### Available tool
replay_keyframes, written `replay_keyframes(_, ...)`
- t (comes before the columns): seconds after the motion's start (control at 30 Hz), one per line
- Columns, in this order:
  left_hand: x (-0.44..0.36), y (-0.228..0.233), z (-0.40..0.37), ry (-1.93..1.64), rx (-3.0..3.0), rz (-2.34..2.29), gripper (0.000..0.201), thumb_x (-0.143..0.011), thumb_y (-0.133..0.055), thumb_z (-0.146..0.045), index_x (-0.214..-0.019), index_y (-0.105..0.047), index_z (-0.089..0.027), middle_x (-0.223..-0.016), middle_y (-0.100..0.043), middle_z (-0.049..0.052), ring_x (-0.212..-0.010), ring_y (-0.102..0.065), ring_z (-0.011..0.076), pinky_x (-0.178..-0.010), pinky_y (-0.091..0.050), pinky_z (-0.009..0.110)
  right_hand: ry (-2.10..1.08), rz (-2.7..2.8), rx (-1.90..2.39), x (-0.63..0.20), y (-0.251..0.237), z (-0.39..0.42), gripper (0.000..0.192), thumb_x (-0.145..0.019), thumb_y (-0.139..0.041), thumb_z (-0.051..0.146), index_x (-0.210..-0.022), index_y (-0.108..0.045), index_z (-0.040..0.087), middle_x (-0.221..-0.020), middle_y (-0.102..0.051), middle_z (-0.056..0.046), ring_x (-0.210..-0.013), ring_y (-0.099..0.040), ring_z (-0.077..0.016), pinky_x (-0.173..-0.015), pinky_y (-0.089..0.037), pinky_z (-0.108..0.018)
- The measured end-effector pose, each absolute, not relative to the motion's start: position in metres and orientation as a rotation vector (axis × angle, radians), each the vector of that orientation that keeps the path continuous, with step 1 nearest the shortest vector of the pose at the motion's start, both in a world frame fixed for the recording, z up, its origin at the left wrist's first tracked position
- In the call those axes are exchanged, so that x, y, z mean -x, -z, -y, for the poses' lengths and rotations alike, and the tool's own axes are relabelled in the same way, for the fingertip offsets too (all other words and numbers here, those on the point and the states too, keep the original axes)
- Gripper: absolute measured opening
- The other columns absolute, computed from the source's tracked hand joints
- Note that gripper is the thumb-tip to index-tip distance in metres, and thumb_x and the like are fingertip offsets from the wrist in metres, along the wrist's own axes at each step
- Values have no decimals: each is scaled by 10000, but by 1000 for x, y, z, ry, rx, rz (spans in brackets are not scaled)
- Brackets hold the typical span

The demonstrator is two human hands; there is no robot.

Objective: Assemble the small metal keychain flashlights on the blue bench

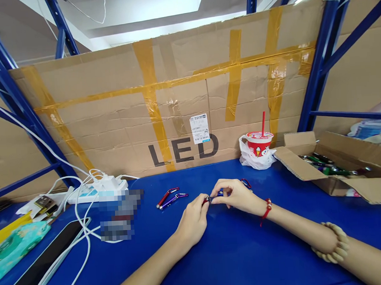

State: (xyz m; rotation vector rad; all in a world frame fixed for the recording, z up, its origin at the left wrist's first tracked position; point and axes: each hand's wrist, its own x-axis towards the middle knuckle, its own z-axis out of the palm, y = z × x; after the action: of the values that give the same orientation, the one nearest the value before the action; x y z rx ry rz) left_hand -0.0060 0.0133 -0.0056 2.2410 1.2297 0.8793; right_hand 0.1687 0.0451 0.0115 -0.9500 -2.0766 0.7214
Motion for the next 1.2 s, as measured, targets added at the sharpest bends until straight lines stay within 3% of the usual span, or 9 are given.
replay_keyframes(0.17, 7, 7, -13, -914, -2273, -1243, 164, -897, -299, -201, -849, -456, -197, -798, -538, -5, -691, -494, 120, -626, -365, 223, -181, 2369, 832, -172, -12, -40, 228, -840, -495, 376, -808, -660, 222, -842, -630, -16, -694, -598, -108, -584, -428, -194)
replay_keyframes(0.27, 6, 7, -12, -898, -2306, -1272, 165, -896, -304, -195, -864, -466, -196, -831, -559, 5, -722, -517, 126, -650, -388, 225, -35, 2442, 792, -173, -10, -37, 258, -883, -418, 354, -847, -643, 232, -852, -632, -12, -678, -606, -98, -572, -425, -187)
replay_keyframes(0.73, 7, 2, -3, -775, -2409, -1409, 203, -896, -300, -195, -933, -500, -185, -914, -599, 34, -827, -558, 163, -728, -435, 267, -20, 2485, 750, -169, -6, -37, 280, -882, -394, 383, -802, -620, 238, -805, -634, -18, -596, -605, -98, -534, -465, -187)
replay_keyframes(1.2, 7, 7, -6, -704, -2423, -1521, 228, -898, -280, -216, -991, -486, -193, -940, -612, 45, -873, -574, 193, -736, -435, 302, -92, 2474, 712, -165, -6, -36, 226, -880, -409, 308, -824, -612, 226, -801, -637, -28, -642, -610, -109, -570, -483, -190)
